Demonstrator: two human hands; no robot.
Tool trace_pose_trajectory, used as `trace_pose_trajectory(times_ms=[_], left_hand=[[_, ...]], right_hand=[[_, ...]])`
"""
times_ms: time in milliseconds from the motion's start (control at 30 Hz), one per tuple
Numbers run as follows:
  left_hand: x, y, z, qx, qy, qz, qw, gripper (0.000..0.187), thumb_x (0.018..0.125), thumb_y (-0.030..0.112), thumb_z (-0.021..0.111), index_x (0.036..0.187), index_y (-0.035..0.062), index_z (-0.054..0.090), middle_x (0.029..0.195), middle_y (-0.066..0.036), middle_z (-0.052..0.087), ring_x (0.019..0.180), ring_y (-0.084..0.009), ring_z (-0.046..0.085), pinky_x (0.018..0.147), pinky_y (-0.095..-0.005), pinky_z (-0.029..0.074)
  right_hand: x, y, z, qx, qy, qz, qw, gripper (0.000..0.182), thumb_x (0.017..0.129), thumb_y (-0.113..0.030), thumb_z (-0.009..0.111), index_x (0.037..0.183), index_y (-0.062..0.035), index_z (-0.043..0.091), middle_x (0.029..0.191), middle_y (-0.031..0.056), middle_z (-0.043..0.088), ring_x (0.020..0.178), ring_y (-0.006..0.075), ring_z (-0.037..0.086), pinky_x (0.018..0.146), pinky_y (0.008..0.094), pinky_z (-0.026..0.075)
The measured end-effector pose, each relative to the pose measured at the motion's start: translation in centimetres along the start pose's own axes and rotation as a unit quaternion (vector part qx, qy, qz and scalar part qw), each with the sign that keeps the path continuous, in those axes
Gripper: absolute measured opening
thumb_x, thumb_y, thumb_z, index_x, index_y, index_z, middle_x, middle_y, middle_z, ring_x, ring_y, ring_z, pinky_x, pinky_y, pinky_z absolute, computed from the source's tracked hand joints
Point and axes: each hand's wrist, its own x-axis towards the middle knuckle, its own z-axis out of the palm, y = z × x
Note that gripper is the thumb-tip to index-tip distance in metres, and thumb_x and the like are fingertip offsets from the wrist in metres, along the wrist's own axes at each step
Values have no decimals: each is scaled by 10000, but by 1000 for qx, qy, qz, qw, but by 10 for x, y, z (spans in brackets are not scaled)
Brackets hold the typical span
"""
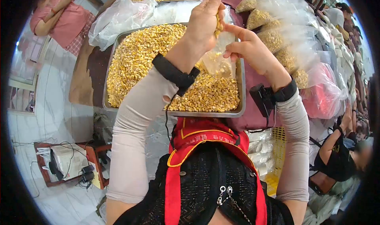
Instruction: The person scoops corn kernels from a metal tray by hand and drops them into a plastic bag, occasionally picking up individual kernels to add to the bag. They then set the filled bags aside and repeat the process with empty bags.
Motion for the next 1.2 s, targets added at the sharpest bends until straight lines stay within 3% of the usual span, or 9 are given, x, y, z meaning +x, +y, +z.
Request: trace_pose_trajectory(times_ms=[133,400,500,667,733,767,833,1133,1200], left_hand=[[-3,3,-12,166,-27,15,986,381,851,427,555,720,75,497,571,30,439,502,-68,395,475,-218,338],[13,24,-42,43,-21,-29,998,267,929,321,443,783,96,444,607,-1,418,505,-93,392,433,-233,318],[20,15,-86,218,65,-32,973,257,887,315,526,761,92,533,658,12,483,516,-62,407,447,-195,333],[7,-64,-193,592,62,-93,798,210,817,258,550,772,55,581,641,-68,549,607,-170,536,547,-328,434],[4,-85,-217,789,-109,71,601,153,810,190,515,805,64,601,777,-132,577,747,-267,579,631,-416,453],[0,-90,-216,788,-106,71,602,153,810,190,515,805,64,601,777,-132,577,747,-267,579,631,-416,453],[-28,-79,-169,860,-284,49,422,155,823,159,504,911,52,573,877,-141,545,868,-325,542,684,-450,455],[-51,-53,-171,776,-249,-15,579,190,868,246,470,929,72,516,839,-115,548,777,-286,575,631,-413,466],[-47,-43,-176,505,13,-177,845,177,880,246,460,914,87,528,842,-71,552,737,-229,565,629,-379,470]], right_hand=[[-3,2,-5,11,15,20,1000,533,770,-17,509,1286,21,383,753,39,589,651,59,546,595,183,439],[2,9,-13,28,36,35,998,525,779,-1,502,1287,28,376,889,58,579,674,74,562,612,179,448],[1,11,-26,46,60,24,997,486,796,-4,494,1272,25,400,939,52,563,701,87,571,608,185,450],[-3,2,-27,56,79,-22,995,525,781,-8,485,1281,80,353,979,135,555,746,136,584,639,220,453],[-2,1,-30,59,61,2,996,518,780,-2,488,1278,72,365,944,115,549,740,143,584,627,225,448],[-2,1,-31,57,59,2,997,518,780,-2,488,1278,72,365,944,115,549,740,143,584,627,225,448],[-1,4,-31,64,71,5,995,517,775,5,494,1274,67,374,945,110,541,740,144,583,622,228,445],[1,9,-25,66,65,28,995,485,785,8,491,1264,12,414,986,31,555,675,65,554,576,182,436],[2,3,-22,61,57,26,996,486,785,7,493,1265,11,416,990,30,554,676,64,553,580,183,437]])
